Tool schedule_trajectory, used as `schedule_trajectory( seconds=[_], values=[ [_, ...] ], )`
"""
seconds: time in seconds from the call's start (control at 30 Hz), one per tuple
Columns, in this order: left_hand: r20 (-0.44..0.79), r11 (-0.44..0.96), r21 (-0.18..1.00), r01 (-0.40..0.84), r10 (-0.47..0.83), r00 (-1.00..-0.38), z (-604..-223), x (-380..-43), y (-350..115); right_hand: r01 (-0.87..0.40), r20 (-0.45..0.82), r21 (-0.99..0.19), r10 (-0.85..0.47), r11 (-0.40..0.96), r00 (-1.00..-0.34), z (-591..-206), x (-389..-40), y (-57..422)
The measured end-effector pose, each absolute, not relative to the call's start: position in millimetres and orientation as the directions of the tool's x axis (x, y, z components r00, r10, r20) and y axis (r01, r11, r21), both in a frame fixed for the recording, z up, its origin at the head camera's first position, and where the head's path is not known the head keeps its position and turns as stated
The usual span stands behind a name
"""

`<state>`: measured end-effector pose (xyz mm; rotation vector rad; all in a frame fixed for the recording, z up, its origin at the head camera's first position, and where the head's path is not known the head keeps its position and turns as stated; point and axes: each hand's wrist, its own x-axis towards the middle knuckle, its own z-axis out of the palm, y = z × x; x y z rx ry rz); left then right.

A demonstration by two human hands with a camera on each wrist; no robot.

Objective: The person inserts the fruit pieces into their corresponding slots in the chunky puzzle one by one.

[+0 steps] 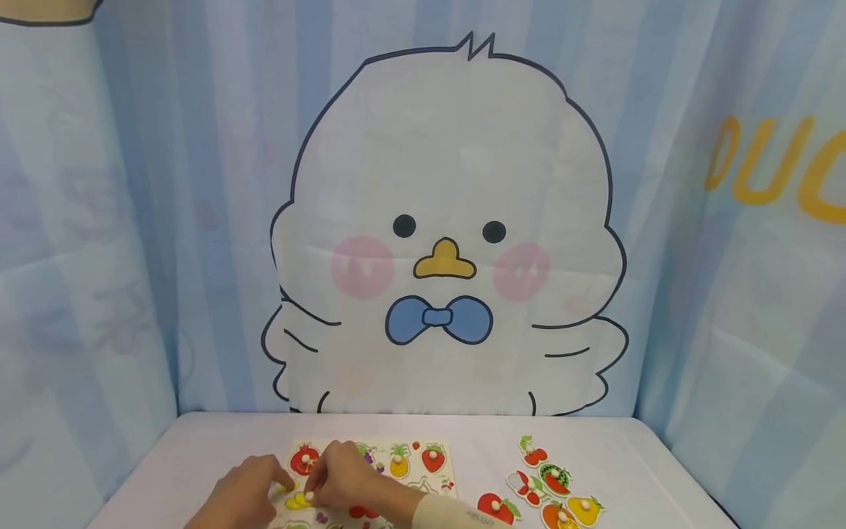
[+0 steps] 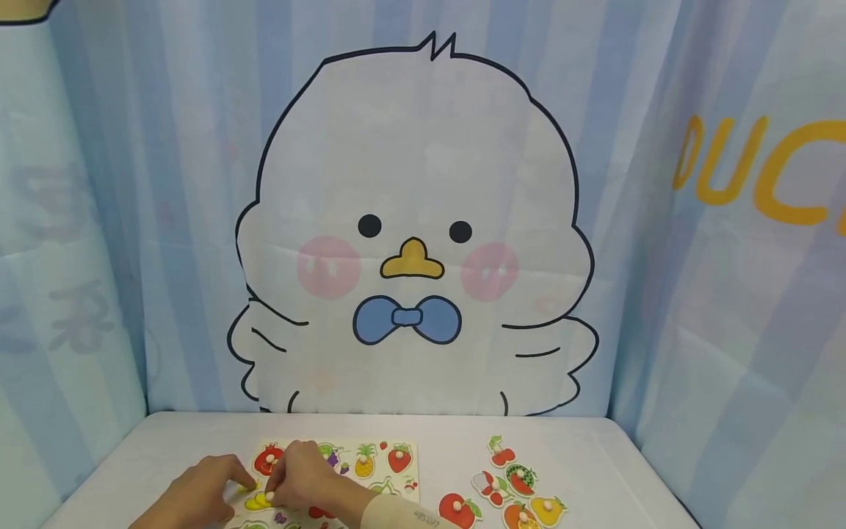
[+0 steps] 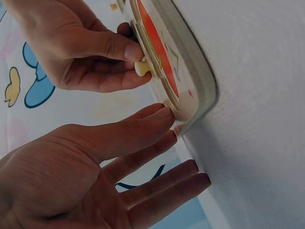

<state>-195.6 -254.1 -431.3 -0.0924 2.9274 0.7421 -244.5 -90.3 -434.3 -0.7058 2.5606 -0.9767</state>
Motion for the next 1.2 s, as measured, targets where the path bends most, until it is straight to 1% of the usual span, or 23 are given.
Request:
schedule_trajectory(
  seconds=[0.5, 0.83, 0.97, 1.13, 1.2],
  values=[
    [-0.132, 0.870, 0.488, -0.073, -0.010, -0.991, -437.4, -197.3, -249.7, -0.337, -0.116, -0.700, -0.566, 0.630, -0.816, -436.4, -244.7, -80.5],
    [-0.134, 0.885, 0.461, -0.065, -0.003, -0.991, -438.2, -198.2, -252.8, -0.429, -0.018, -0.723, -0.635, 0.542, -0.772, -433.9, -251.3, -58.7],
    [-0.148, 0.880, 0.467, -0.090, -0.022, -0.989, -436.3, -196.8, -253.2, -0.453, 0.010, -0.719, -0.644, 0.528, -0.765, -435.7, -255.0, -46.8],
    [-0.140, 0.880, 0.467, -0.090, -0.026, -0.990, -436.1, -196.5, -254.7, -0.451, 0.037, -0.738, -0.638, 0.502, -0.769, -438.2, -259.3, -31.0],
    [-0.138, 0.880, 0.467, -0.087, -0.025, -0.990, -436.3, -196.5, -255.4, -0.432, 0.027, -0.748, -0.627, 0.505, -0.779, -438.6, -260.1, -24.5]
  ],
)
